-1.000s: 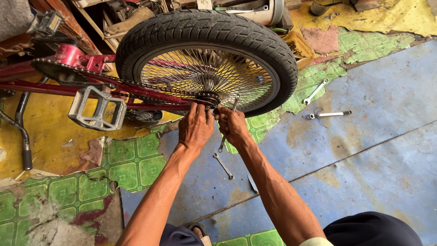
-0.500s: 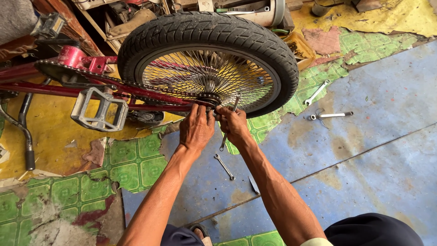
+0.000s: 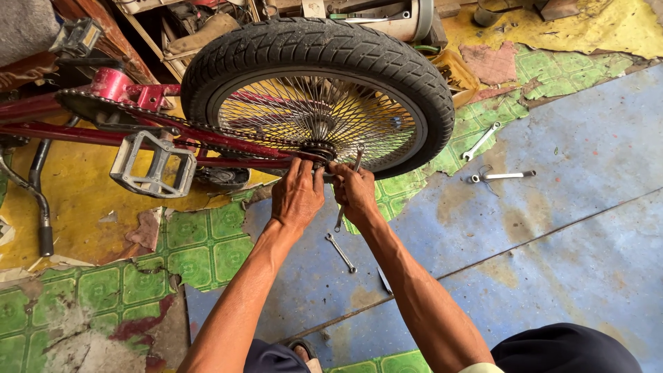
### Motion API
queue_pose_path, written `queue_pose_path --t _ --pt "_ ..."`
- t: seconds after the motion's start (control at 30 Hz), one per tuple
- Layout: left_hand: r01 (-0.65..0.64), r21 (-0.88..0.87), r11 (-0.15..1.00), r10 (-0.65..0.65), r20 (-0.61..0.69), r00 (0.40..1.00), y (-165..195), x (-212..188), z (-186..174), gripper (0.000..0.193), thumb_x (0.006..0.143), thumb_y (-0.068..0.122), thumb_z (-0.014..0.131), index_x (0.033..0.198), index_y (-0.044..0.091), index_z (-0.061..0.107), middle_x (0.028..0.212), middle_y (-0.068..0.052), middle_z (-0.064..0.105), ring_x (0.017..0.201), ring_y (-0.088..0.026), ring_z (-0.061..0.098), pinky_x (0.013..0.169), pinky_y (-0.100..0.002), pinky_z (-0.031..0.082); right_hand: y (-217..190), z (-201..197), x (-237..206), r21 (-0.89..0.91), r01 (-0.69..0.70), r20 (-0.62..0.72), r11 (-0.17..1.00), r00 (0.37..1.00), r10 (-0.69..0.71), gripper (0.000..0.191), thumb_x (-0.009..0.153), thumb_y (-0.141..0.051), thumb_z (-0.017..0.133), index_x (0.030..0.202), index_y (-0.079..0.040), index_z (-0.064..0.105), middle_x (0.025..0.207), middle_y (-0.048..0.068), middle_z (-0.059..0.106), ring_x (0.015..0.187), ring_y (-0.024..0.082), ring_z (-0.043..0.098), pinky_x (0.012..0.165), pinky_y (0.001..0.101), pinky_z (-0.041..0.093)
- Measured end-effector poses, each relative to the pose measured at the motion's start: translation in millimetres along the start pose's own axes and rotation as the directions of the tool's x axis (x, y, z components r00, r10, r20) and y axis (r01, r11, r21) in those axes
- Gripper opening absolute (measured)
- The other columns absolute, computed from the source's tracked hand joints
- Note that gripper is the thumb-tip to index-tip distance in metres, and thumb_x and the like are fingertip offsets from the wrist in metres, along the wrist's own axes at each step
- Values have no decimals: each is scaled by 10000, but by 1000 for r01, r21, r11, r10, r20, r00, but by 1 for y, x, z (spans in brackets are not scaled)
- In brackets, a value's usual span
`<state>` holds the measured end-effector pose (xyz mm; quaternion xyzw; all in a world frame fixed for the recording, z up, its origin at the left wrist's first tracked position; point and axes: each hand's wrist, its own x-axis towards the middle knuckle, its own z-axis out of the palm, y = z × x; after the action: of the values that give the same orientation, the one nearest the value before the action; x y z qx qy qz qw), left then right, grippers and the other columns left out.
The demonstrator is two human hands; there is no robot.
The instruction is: The person kneels on the floor beside a red BMX bicycle lying upside down and uses wrenches to loosen the rear axle nuts, then pulls the rear wheel free from the frame and chain. They then hold the wheel on their lap and work the tire off the rim by hand, ending with the tire separated from the wheel.
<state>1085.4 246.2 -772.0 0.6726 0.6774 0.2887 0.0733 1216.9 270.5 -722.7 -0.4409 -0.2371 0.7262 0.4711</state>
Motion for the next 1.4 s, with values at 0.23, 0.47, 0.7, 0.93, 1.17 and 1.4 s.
queue_pose_path --t 0.23,0.47,0.7,0.93,1.17,1.4 --pt "-23 -123 992 20 -25 999 -3 0 -2 263 1014 237 553 1112 -4 594 1109 -205 632 887 -421 662 678 -507 550 8 5 -3 -146 211 -35 967 975 -218 151 898 -146 724 855 -4 695 617 5 575 426 52 394 382 254 264" --pt "-120 -118 986 105 -124 987 -3 0 -3 271 928 211 631 1090 -1 584 1110 -213 641 985 -438 641 794 -502 550 9 0 -5 -240 156 -43 958 984 -171 198 894 -149 732 953 40 736 621 -16 616 440 50 426 396 250 282" --pt "-78 -119 990 67 -96 993 -2 3 -4 254 926 209 635 1055 -3 583 1096 -203 649 962 -424 643 774 -501 547 15 -2 -5 -158 172 1 972 985 -173 239 892 -166 755 1025 32 747 557 -32 506 419 47 346 393 262 215" --pt "-9 -80 997 9 1 1000 -3 4 -3 250 950 211 622 1037 -22 592 1049 -217 637 910 -401 649 745 -493 546 17 -4 -2 -230 175 0 957 984 -180 261 902 -185 756 1062 21 756 566 -43 523 432 40 353 403 256 241" --pt "-161 -25 987 158 -95 983 -6 5 -7 273 921 203 643 1044 -40 628 1051 -227 649 947 -407 636 809 -484 535 14 -5 -4 -279 134 11 951 991 -136 255 904 -184 748 1068 11 750 564 -47 514 434 39 348 399 262 242" --pt "-127 225 966 167 -169 971 -3 6 -18 459 845 366 709 1039 -41 622 1069 -209 604 990 -376 569 848 -510 475 12 1 -8 -400 171 13 900 983 -181 282 904 -227 736 1098 -22 746 628 -30 595 459 48 371 413 261 291"
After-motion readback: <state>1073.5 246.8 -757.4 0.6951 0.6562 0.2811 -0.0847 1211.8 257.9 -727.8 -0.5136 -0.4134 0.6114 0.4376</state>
